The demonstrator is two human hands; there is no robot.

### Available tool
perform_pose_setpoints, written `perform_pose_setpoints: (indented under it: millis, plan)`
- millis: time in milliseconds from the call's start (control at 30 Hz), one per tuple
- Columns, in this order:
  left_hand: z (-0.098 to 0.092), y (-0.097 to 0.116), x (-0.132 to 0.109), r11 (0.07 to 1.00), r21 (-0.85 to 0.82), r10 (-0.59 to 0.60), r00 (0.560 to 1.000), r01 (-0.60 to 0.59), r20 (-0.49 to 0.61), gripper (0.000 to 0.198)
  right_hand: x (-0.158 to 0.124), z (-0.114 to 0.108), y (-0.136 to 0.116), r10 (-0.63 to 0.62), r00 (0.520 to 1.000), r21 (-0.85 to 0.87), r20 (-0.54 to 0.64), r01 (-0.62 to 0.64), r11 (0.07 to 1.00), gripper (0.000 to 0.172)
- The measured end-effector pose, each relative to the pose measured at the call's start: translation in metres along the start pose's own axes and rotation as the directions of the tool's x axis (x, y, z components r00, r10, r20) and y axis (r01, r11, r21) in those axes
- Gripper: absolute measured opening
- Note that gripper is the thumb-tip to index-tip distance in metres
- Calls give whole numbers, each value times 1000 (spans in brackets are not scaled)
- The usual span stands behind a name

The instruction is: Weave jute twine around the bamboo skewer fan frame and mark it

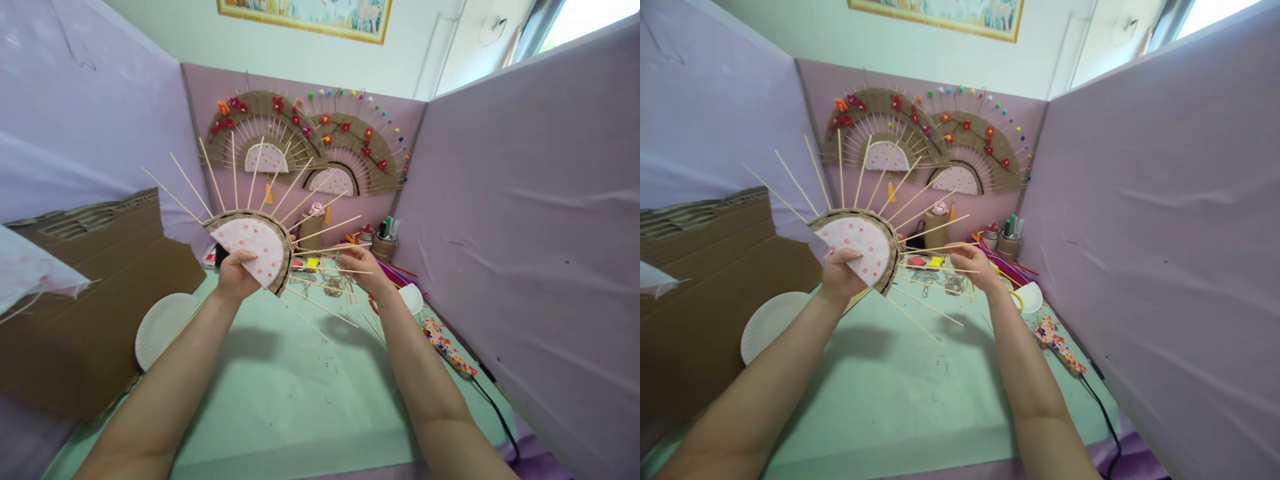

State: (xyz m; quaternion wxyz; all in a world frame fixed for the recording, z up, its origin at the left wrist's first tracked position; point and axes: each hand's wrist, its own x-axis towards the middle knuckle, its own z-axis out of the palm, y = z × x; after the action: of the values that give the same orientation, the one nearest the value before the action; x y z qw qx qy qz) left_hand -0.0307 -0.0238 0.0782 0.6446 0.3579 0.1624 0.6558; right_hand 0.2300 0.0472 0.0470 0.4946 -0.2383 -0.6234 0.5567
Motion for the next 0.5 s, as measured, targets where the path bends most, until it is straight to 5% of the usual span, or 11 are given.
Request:
perform_pose_setpoints:
  millis: [167,500]
  plan:
    - [-8,7,2,999,42,-29,1000,29,-1,58,-2,-26,-14,-39,992,63,-118,46,997,30]
    - [-7,3,7,999,32,4,998,-2,-64,54,-12,-20,-41,-307,916,-309,-259,223,925,31]
